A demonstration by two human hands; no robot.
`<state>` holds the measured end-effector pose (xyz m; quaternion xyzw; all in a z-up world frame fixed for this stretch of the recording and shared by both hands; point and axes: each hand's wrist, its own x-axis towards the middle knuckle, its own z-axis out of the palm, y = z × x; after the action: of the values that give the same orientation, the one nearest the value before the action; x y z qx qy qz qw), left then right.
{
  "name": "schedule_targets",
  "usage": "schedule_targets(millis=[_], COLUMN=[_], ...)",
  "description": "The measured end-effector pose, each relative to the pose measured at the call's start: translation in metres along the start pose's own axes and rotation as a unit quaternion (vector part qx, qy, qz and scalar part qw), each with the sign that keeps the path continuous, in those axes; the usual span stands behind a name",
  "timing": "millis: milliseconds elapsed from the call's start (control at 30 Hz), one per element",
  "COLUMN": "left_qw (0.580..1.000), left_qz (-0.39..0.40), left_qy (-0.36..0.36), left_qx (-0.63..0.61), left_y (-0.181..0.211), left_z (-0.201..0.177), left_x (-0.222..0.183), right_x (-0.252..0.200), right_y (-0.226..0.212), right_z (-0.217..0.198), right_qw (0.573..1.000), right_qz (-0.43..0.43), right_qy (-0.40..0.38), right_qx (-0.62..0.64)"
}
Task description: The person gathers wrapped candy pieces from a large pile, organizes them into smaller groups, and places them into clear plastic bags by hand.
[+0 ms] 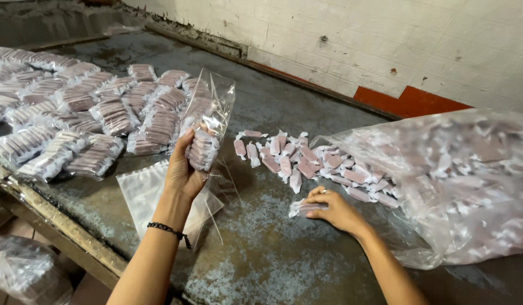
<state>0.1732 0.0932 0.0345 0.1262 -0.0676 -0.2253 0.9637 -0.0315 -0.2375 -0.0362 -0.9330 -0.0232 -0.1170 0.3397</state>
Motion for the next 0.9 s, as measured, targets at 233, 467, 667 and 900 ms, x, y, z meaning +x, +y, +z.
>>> schedule_targets(millis=[233, 467, 667, 900], left_qw=[1.0, 1.0, 1.0, 1.0], left_qz=[0.002, -0.007, 0.01, 0.008], left_qy=[-0.008, -0.019, -0.001, -0.003], left_qx=[-0.012, -0.009, 0.015, 0.03], left_y=[0.002, 0.001, 0.0, -0.002], left_z=[0.002, 0.008, -0.008, -0.009], left_x=[-0.001, -0.008, 0.007, 0.007], right_x=[0.014, 0.061, 0.103, 0.048], right_y=[0.008, -0.033, 0.014, -0.051], right_z=[0.024, 0.059, 0.094, 0.063], right_qw=[0.977, 0.943, 0.924, 0.973], right_qz=[0.167, 0.255, 0.282, 0.002], right_qy=[0.032, 0.21, 0.243, 0.223], right_qx=[-0.127, 0.046, -0.088, -0.058])
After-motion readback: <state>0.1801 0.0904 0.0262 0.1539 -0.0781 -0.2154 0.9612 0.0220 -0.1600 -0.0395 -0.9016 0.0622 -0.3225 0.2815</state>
